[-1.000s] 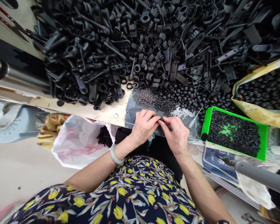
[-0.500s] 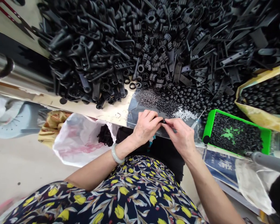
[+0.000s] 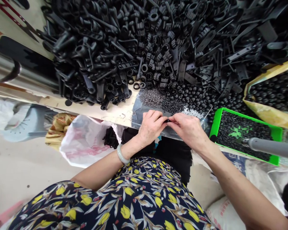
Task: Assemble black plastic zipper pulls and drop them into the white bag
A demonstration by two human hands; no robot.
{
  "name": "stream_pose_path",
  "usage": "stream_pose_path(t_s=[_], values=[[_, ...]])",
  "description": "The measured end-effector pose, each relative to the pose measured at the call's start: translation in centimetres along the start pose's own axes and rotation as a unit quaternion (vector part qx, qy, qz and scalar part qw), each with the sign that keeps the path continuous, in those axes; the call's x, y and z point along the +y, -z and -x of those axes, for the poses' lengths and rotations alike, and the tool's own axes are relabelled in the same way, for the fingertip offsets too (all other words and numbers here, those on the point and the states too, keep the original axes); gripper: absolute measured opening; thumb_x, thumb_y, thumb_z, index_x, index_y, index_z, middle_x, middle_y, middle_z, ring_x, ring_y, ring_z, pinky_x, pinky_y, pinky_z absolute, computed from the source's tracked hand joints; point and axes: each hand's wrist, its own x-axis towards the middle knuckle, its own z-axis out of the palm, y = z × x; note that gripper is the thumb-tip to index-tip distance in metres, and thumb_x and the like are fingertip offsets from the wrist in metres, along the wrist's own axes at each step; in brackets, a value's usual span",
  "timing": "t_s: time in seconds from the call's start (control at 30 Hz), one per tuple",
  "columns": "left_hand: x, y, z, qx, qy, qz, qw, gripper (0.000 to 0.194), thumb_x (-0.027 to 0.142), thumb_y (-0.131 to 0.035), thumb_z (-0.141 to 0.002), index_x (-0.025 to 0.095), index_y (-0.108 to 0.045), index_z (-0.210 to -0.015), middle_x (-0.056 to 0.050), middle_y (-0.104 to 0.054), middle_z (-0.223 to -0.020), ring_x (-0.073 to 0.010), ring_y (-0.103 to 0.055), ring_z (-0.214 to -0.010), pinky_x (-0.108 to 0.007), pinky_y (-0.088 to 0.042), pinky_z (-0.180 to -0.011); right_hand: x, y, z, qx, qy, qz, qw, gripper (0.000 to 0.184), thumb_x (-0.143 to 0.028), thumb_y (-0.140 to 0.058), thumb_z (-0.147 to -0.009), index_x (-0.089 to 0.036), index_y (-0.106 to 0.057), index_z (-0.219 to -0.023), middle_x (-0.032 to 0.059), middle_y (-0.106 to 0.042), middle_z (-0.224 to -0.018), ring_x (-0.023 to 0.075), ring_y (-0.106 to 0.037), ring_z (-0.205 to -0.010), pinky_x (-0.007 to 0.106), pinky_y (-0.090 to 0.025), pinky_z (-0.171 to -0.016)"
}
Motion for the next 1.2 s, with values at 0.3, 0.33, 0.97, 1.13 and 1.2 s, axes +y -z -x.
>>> stream_pose_path(t_s=[0.3,0.33,0.97,1.13,1.2], values=[[0.2,0.1,0.1,0.011,0.016,0.019,1.0,0.028,0.034,-0.061,-0.103,0.017,-0.065,-0.124,-0.009,-0.073,-0.111,-0.0259,-0.059,-0.104,-0.041,-0.04,-0.087,-0.1,-0.4,0.2,0.019,-0.022,-0.055,0.998,0.007,-0.025,-0.069,-0.096,-0.022,-0.074,-0.098,0.0029,-0.077,-0.089,0.0187,-0.072,-0.077,0.032,-0.055,-0.071],[0.2,0.0,0.1,0.018,0.015,0.02,1.0,0.031,0.032,-0.062,-0.102,0.017,-0.063,-0.128,-0.01,-0.073,-0.113,-0.0263,-0.059,-0.105,-0.041,-0.041,-0.088,-0.2,-0.8,0.7,0.038,-0.028,-0.077,0.996,0.012,-0.026,-0.068,-0.098,-0.022,-0.075,-0.106,0.0034,-0.078,-0.093,0.0188,-0.073,-0.08,0.032,-0.058,-0.074],[2.0,-0.5,-0.5,0.046,-0.033,0.071,0.996,0.017,0.026,-0.062,-0.102,0.02,-0.073,-0.114,-0.007,-0.079,-0.107,-0.0232,-0.064,-0.099,-0.041,-0.042,-0.089,1.1,-0.5,7.0,0.195,-0.183,0.023,0.963,0.02,-0.032,-0.054,-0.106,-0.023,-0.072,-0.103,0.0052,-0.069,-0.098,0.0196,-0.066,-0.086,0.034,-0.053,-0.082],[2.8,-1.2,-0.7,0.042,-0.03,0.087,0.995,0.019,0.028,-0.063,-0.102,0.019,-0.073,-0.116,-0.007,-0.078,-0.108,-0.0224,-0.065,-0.102,-0.041,-0.042,-0.092,1.9,-0.7,5.7,0.143,-0.126,0.033,0.981,0.02,-0.028,-0.053,-0.107,-0.023,-0.072,-0.106,0.0056,-0.069,-0.1,0.0198,-0.068,-0.091,0.033,-0.053,-0.084],[2.8,-1.1,-0.7,0.039,-0.027,0.094,0.994,0.021,0.031,-0.064,-0.102,0.02,-0.073,-0.117,-0.007,-0.078,-0.108,-0.0223,-0.065,-0.103,-0.041,-0.042,-0.093,2.5,-0.7,5.6,0.114,-0.101,0.042,0.987,0.022,-0.027,-0.05,-0.108,-0.022,-0.072,-0.111,0.0067,-0.069,-0.102,0.0206,-0.068,-0.095,0.033,-0.054,-0.087]])
